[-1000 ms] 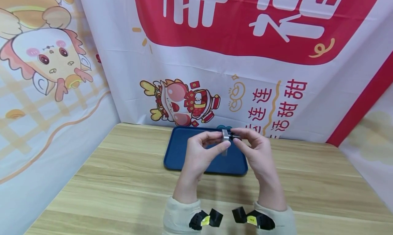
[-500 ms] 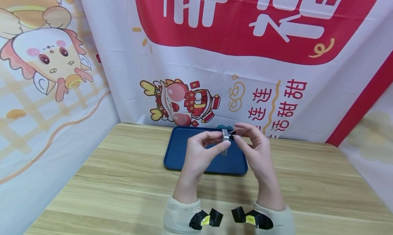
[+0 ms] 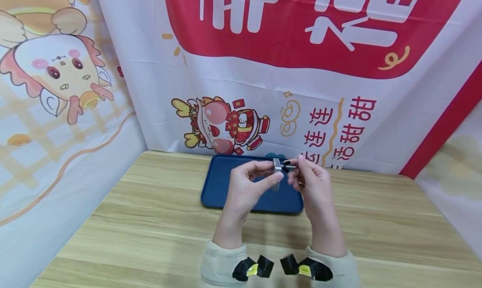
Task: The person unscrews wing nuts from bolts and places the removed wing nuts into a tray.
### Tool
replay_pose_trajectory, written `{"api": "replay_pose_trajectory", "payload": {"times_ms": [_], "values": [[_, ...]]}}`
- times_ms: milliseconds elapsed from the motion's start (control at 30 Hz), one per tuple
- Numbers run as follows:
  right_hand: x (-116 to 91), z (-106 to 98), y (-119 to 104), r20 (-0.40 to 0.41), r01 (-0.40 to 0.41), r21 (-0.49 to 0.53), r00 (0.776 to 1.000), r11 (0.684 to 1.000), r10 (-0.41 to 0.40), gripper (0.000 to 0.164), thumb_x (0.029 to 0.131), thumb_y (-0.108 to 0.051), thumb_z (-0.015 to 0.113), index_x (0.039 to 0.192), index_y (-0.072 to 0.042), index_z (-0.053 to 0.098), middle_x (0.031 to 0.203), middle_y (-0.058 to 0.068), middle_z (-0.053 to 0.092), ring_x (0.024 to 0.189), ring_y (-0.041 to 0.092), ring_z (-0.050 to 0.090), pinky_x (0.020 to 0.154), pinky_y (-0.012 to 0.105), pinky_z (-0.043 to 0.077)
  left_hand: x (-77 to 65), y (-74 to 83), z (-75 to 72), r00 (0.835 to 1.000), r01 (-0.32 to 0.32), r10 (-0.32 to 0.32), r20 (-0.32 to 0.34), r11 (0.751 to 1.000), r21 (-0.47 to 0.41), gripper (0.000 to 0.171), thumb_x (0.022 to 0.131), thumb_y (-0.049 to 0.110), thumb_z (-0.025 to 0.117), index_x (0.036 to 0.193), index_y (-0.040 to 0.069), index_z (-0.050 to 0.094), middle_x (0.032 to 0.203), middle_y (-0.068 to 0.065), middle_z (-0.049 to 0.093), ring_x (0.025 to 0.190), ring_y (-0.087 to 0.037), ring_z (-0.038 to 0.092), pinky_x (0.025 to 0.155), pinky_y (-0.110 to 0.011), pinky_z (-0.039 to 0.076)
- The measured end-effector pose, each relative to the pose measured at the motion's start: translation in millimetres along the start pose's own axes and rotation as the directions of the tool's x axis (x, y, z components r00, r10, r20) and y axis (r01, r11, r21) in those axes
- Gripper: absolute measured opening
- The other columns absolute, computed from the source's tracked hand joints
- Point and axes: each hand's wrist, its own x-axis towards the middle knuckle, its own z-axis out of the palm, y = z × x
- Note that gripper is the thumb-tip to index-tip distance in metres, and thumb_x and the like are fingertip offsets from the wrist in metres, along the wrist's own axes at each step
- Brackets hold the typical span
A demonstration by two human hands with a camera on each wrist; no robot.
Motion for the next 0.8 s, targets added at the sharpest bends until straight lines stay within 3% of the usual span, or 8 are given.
{"api": "replay_pose_trajectory", "payload": {"times_ms": [400, 800], "values": [[0.4, 3.0, -0.4, -0.013, -0.011, -0.016, 1.000, 1.000, 0.011, 0.037, 0.103, -0.023, 0.054, 0.071, -0.022, 0.072, 0.059, -0.006, 0.060, 0.058, 0.005, 0.055, 0.058, 0.019, 0.045, 0.5, -0.1, 0.0, 1.000, -0.003, 0.003, 0.003, 1.000, 0.001, 0.030, 0.085, 0.012, 0.079, 0.114, 0.004, 0.073, 0.111, -0.013, 0.072, 0.101, -0.017, 0.066, 0.082, -0.028, 0.057], [0.0, -0.6, 1.3, 0.065, 0.038, -0.027, 0.997, 0.999, -0.037, 0.031, 0.101, -0.015, 0.057, 0.080, -0.026, 0.076, 0.070, -0.007, 0.066, 0.068, 0.005, 0.066, 0.069, 0.021, 0.055, 1.5, -0.2, -1.9, 1.000, 0.025, -0.025, -0.002, 1.000, -0.011, 0.029, 0.085, 0.011, 0.078, 0.113, 0.007, 0.073, 0.111, -0.009, 0.073, 0.103, -0.016, 0.066, 0.084, -0.027, 0.057]]}}
